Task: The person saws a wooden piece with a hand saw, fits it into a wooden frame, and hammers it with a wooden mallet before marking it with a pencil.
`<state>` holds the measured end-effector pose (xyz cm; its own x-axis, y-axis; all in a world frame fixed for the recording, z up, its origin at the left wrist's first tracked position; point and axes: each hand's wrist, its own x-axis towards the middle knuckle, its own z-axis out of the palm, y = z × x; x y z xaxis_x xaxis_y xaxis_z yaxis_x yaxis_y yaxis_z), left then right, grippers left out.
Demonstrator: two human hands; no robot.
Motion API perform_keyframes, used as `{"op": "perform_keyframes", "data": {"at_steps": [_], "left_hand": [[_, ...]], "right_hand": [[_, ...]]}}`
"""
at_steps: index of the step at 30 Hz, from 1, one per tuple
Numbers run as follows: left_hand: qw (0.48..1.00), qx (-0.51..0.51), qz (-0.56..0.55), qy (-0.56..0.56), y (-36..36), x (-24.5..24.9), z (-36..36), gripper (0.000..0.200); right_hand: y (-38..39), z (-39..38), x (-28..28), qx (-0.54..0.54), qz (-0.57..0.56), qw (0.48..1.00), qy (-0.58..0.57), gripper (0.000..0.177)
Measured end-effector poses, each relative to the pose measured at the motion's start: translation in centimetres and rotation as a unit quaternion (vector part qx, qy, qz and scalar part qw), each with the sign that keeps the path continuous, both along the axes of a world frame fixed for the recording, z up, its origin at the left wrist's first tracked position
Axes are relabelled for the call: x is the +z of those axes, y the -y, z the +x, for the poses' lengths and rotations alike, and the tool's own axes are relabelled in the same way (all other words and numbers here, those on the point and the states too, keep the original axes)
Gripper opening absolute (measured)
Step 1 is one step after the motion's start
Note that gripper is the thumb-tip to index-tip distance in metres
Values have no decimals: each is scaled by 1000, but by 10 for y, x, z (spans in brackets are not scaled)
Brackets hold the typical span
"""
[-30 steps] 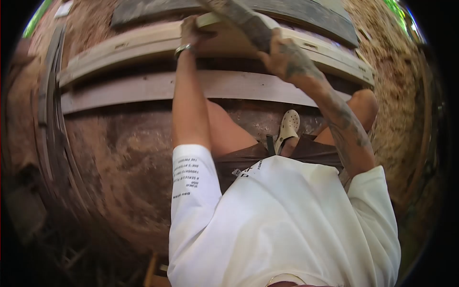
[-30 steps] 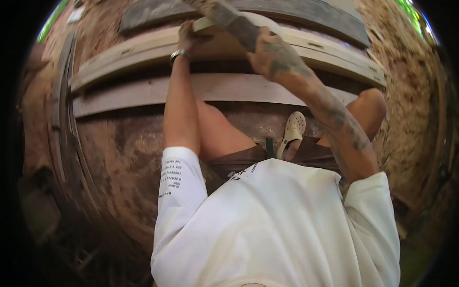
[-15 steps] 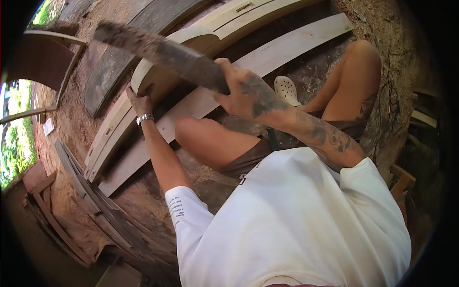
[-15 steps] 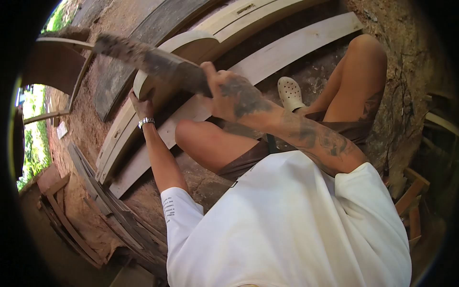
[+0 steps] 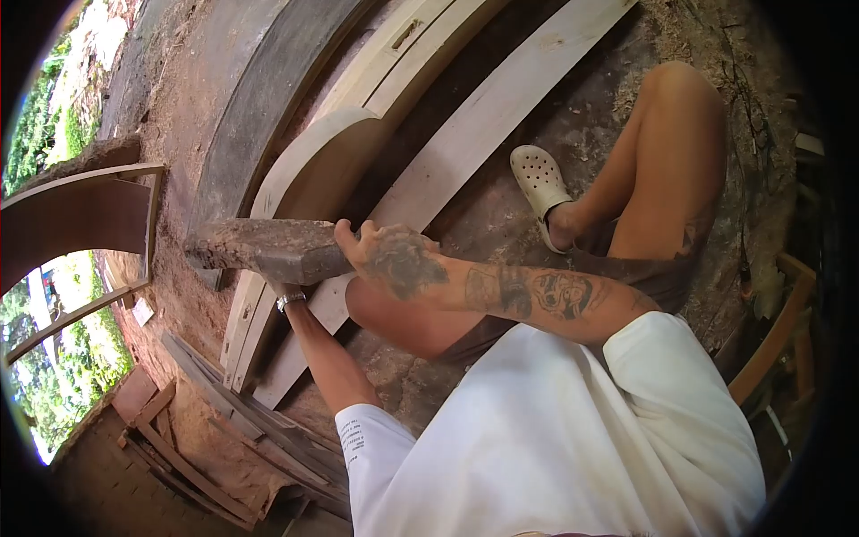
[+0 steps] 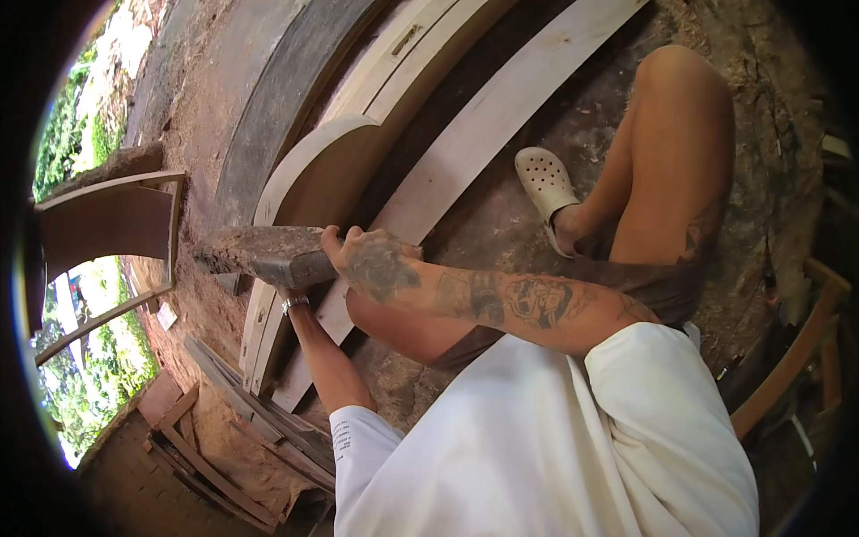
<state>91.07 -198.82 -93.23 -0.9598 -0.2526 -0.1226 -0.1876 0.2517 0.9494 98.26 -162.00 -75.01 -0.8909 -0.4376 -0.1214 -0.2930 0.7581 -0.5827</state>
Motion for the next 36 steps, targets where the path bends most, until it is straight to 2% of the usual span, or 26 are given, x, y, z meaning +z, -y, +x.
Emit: {"op": "perform_keyframes", "data": {"at_steps": [2,3,4,5,6,7,9,11,12,13,14,16,18,19,20,21,22,26,32,33,36], "left_hand": [[985,57,158,22,12,-6,-2,71],[999,-25,-32,29,14,-1,-4,71],[969,-105,-218,49,19,5,-4,71],[900,-171,-397,47,23,12,-3,72],[865,-194,-460,54,29,10,-2,71],[853,-210,-472,69,34,4,-5,70],[857,-221,-454,105,51,-9,-7,69],[870,-224,-424,118,87,-18,-2,68],[887,-172,-419,93,54,61,4,66],[905,-190,-382,4,51,103,12,65],[915,-168,-359,-74,90,100,9,60],[904,-41,-419,-72,96,144,8,50],[909,-51,-404,-86,34,194,-11,49],[878,-19,-456,-147,-31,212,-18,62],[905,-60,-409,-98,-67,214,-25,68],[885,-90,-439,-129,-93,200,-34,73],[894,-162,-419,-13,-113,216,-35,75],[893,-96,-434,-69,-122,161,-39,69],[901,-76,-422,-65,-119,142,-40,60],[903,-64,-420,-61,-120,140,-43,70],[901,-51,-426,-64,-123,136,-43,68]], "right_hand": [[-14,2,7,-30,-95,991,87,65],[-23,2,11,-33,-158,974,157,68],[-32,3,16,-33,-216,949,227,70],[-38,6,16,-30,-270,916,297,73],[-42,14,7,-30,-296,912,283,76],[-46,27,-7,-25,-322,907,272,79],[-52,39,-28,-20,-326,903,278,84],[-51,65,-54,-61,-260,942,204,80],[-52,71,-64,-59,-243,954,166,77],[-54,77,-73,-59,-226,964,128,74],[-58,74,-74,-26,-228,960,161,73],[-47,76,-78,18,-207,956,206,68],[-30,90,-94,39,-170,958,229,58],[-11,94,-105,59,-132,954,264,63],[15,93,-123,78,-94,949,291,69],[41,91,-140,99,-55,942,317,74],[60,92,-152,112,-29,935,334,73],[130,96,-164,87,-38,923,373,70],[197,98,-148,16,-110,910,399,65],[207,99,-149,10,-116,907,404,64],[233,107,-156,-6,-128,898,420,62]]}}
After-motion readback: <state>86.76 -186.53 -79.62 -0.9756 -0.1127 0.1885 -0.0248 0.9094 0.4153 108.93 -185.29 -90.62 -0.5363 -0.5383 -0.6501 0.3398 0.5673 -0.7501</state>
